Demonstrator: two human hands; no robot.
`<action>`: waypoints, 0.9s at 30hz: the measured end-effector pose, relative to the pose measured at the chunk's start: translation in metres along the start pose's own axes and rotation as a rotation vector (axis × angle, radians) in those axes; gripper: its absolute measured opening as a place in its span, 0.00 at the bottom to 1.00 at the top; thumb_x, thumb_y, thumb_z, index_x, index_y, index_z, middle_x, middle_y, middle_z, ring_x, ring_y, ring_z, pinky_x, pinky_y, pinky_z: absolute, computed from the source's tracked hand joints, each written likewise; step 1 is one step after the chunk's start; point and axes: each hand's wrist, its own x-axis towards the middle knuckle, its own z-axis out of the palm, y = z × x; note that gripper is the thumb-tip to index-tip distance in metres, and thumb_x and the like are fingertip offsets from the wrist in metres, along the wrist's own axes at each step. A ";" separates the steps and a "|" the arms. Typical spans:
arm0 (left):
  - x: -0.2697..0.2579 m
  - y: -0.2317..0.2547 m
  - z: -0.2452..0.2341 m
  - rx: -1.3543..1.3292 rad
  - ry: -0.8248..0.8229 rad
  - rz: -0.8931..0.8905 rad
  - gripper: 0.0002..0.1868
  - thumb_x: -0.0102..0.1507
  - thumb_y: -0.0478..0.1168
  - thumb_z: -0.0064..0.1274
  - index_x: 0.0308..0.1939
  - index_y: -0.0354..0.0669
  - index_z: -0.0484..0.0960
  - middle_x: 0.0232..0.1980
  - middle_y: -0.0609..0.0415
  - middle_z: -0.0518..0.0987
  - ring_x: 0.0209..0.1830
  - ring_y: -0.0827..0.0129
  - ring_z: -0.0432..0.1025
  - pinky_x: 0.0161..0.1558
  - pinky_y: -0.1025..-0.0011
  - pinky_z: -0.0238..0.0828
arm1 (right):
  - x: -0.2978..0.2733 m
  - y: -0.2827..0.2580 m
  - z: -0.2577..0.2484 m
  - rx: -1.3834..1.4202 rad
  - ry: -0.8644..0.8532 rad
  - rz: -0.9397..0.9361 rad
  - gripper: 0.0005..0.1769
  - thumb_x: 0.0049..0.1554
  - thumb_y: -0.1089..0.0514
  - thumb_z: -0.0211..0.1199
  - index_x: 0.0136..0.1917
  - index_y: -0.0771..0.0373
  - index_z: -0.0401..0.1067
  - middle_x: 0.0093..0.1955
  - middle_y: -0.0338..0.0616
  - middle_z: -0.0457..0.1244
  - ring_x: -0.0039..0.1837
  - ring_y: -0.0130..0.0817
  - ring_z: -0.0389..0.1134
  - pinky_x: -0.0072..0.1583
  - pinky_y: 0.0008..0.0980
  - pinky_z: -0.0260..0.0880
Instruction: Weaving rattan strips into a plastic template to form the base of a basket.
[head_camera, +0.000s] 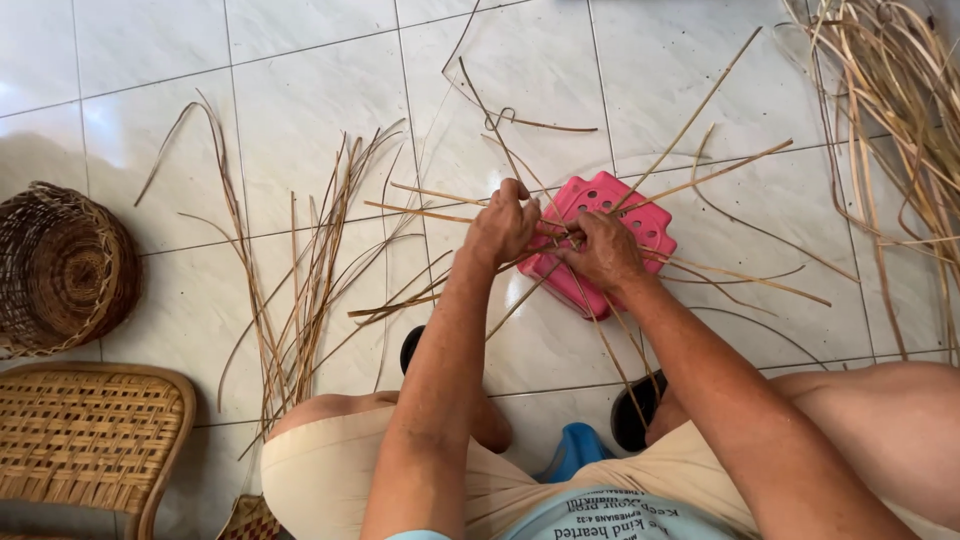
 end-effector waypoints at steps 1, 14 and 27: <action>0.005 -0.006 -0.003 -0.015 0.047 0.032 0.23 0.68 0.64 0.35 0.58 0.57 0.66 0.57 0.44 0.74 0.60 0.39 0.75 0.66 0.47 0.70 | 0.001 0.004 0.003 -0.007 -0.001 0.002 0.27 0.42 0.46 0.79 0.54 0.51 0.76 0.45 0.41 0.67 0.57 0.48 0.71 0.61 0.49 0.70; 0.005 -0.016 0.015 -0.197 0.269 0.016 0.18 0.62 0.44 0.52 0.55 0.53 0.84 0.35 0.46 0.85 0.50 0.48 0.80 0.56 0.50 0.77 | 0.006 0.016 0.011 -0.037 0.002 -0.001 0.29 0.40 0.43 0.81 0.54 0.49 0.76 0.44 0.37 0.67 0.56 0.43 0.71 0.61 0.46 0.70; -0.008 0.033 -0.033 0.245 0.276 -0.044 0.21 0.58 0.42 0.45 0.52 0.58 0.86 0.40 0.48 0.86 0.48 0.47 0.82 0.51 0.52 0.81 | 0.009 0.022 0.018 -0.033 -0.017 0.003 0.29 0.41 0.45 0.81 0.54 0.49 0.75 0.44 0.36 0.66 0.55 0.44 0.71 0.61 0.46 0.71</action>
